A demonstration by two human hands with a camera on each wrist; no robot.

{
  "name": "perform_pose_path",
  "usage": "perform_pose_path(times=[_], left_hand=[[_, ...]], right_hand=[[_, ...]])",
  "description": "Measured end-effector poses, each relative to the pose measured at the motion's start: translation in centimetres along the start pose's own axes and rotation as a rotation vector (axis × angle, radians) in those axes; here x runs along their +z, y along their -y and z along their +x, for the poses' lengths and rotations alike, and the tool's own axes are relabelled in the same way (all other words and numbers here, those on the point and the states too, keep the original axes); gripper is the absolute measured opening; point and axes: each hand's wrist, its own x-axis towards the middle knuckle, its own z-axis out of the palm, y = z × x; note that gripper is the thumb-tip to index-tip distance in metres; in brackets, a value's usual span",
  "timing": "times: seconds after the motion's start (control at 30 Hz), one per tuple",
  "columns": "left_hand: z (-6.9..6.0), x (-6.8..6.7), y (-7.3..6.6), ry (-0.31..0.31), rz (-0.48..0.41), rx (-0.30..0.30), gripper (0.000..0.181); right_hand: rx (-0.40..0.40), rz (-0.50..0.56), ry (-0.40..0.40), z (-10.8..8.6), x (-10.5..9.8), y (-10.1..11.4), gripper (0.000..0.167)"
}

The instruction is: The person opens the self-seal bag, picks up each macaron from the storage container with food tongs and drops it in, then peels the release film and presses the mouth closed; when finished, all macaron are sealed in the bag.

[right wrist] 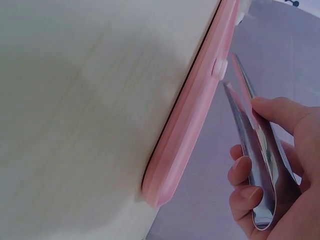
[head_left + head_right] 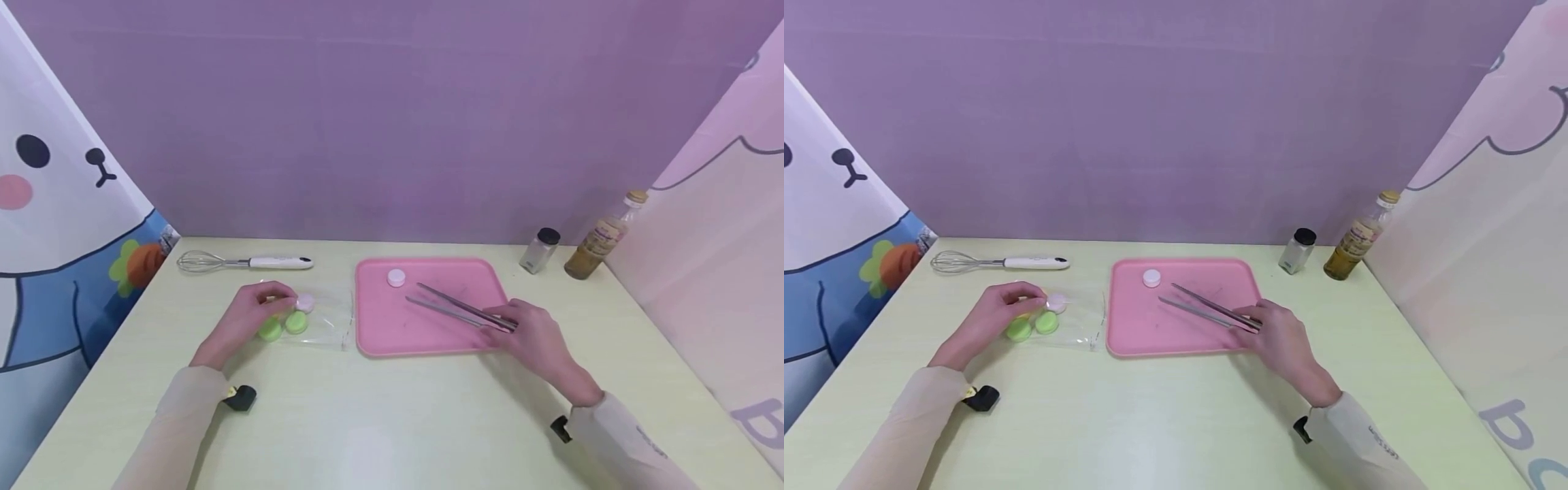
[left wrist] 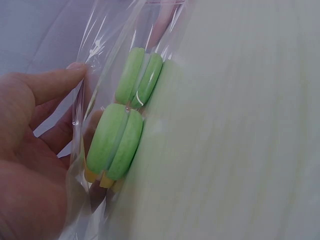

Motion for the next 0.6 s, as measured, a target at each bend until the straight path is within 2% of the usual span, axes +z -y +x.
perform_pose_path(times=[0.33,0.6], left_hand=[[0.0,-0.1,0.1,-0.002,-0.003,0.001,0.025],[0.0,0.0,0.1,-0.002,-0.01,-0.004,0.024]], right_hand=[[0.061,-0.005,0.067,1.3,0.8,-0.4,0.029],[0.044,-0.002,0.087,3.2,2.1,0.2,0.029]])
